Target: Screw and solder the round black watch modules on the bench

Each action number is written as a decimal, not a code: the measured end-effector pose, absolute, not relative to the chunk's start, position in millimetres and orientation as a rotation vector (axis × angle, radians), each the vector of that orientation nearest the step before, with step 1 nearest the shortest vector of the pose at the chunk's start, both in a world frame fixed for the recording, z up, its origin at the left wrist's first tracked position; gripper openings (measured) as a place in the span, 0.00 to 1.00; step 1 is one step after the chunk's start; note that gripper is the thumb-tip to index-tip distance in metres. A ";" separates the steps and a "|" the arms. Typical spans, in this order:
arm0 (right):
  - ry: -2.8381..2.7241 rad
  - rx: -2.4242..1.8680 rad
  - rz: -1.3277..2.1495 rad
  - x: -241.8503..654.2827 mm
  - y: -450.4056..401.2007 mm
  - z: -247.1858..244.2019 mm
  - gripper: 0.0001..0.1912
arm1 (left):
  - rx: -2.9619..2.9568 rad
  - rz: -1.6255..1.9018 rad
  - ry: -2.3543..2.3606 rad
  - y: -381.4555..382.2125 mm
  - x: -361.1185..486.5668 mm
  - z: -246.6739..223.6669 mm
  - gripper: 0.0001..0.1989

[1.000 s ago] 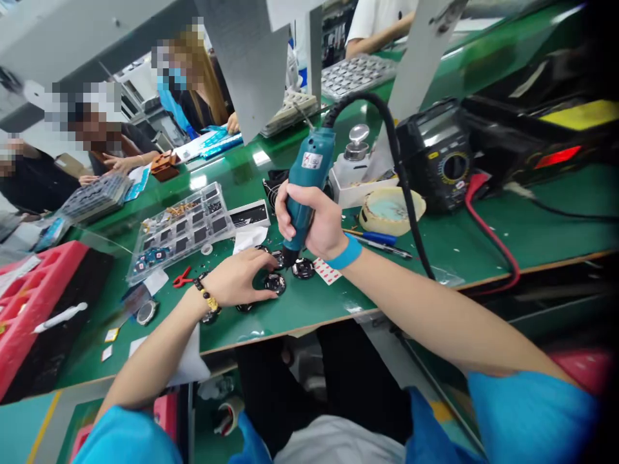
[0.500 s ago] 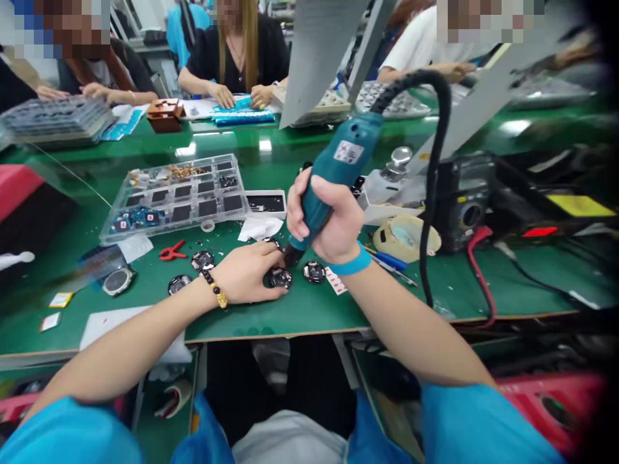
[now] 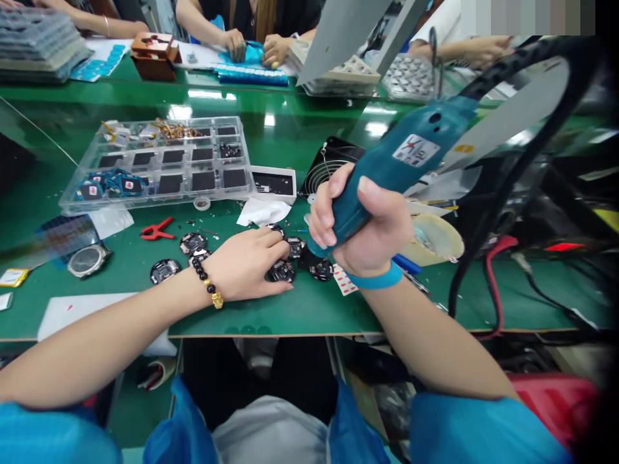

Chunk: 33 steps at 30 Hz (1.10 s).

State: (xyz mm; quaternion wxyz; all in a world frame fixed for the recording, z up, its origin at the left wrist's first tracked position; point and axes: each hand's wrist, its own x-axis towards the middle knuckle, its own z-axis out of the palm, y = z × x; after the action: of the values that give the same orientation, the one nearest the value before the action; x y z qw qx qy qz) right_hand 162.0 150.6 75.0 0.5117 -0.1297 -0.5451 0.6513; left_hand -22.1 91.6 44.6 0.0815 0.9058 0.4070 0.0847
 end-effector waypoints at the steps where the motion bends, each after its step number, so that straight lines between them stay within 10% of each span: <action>1: -1.317 -0.328 1.555 162.0 149.1 75.9 0.16 | 2.711 0.255 1.211 91.6 -22.2 44.4 0.21; 33: -1.504 -0.421 1.501 162.5 121.1 81.8 0.24 | 2.690 0.321 1.136 92.1 -23.9 44.7 0.21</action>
State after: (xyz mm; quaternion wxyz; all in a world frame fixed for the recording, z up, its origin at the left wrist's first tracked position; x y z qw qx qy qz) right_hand 162.5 121.1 81.8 0.4685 -0.1719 -0.6135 0.6120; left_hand -23.9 92.1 44.7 0.1019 0.9109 0.3849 0.1086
